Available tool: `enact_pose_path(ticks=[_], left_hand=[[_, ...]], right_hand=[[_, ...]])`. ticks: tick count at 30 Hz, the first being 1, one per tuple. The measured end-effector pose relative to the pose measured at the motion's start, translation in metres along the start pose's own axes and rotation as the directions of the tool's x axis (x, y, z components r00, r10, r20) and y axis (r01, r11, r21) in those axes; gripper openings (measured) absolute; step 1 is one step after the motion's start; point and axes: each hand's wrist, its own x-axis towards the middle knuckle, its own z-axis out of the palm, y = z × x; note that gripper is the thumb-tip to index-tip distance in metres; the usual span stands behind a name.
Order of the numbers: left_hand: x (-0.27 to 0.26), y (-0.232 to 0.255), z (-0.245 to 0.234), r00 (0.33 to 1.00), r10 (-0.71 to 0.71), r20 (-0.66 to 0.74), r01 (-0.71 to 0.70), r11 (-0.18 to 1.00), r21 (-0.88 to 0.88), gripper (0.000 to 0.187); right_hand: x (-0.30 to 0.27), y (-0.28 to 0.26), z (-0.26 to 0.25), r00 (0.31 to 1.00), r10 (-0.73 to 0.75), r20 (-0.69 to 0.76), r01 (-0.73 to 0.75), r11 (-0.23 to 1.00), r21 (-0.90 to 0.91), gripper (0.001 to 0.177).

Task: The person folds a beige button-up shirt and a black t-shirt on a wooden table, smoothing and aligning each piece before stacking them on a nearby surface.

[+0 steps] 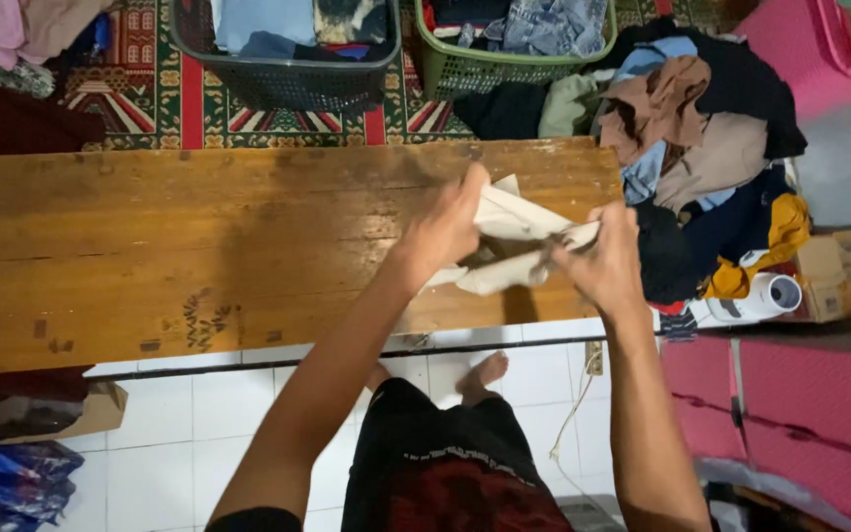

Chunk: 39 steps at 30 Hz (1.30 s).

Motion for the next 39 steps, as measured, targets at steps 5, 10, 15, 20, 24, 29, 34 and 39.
enact_pose_path(ticks=[5, 10, 15, 20, 24, 29, 34, 39], left_hand=[[0.016, -0.069, -0.002, 0.975, 0.063, -0.213, -0.019, 0.979, 0.204, 0.051], [-0.009, -0.101, -0.040, 0.935, -0.196, -0.295, 0.297, 0.889, 0.349, 0.035], [0.003, -0.162, -0.043, 0.839, -0.093, -0.536, 0.286, 0.913, 0.291, 0.007], [0.057, -0.112, -0.117, 0.698, -0.304, -0.648, 0.487, 0.865, 0.119, 0.020], [0.030, -0.024, -0.170, 0.422, -0.073, -0.903, 0.106, 0.994, -0.030, 0.036], [-0.058, -0.048, -0.127, 0.543, -0.211, -0.813, 0.209, 0.971, -0.112, 0.020], [-0.142, -0.133, -0.018, 0.562, -0.577, -0.593, 0.543, 0.798, -0.262, 0.016], [-0.226, -0.253, 0.113, 0.487, -0.817, -0.310, 0.732, 0.575, -0.366, 0.021]], right_hand=[[0.007, 0.053, 0.014, 0.924, -0.191, -0.332, 0.188, 0.981, -0.040, 0.029], [0.034, 0.080, -0.005, 0.867, -0.139, -0.479, 0.219, 0.969, 0.116, 0.022], [0.080, 0.103, -0.019, 0.888, 0.105, -0.448, 0.113, 0.895, 0.432, 0.027], [0.135, 0.076, -0.060, 0.876, 0.091, -0.473, 0.212, 0.808, 0.549, 0.036], [0.148, 0.067, -0.101, 0.842, 0.144, -0.520, 0.217, 0.791, 0.572, 0.042], [0.080, 0.102, -0.075, 0.855, 0.194, -0.482, 0.171, 0.771, 0.614, 0.026], [-0.025, 0.170, 0.033, 0.920, 0.353, -0.169, -0.197, 0.790, 0.581, 0.041], [-0.114, 0.228, 0.146, 0.747, 0.634, 0.199, -0.591, 0.498, 0.634, 0.037]])
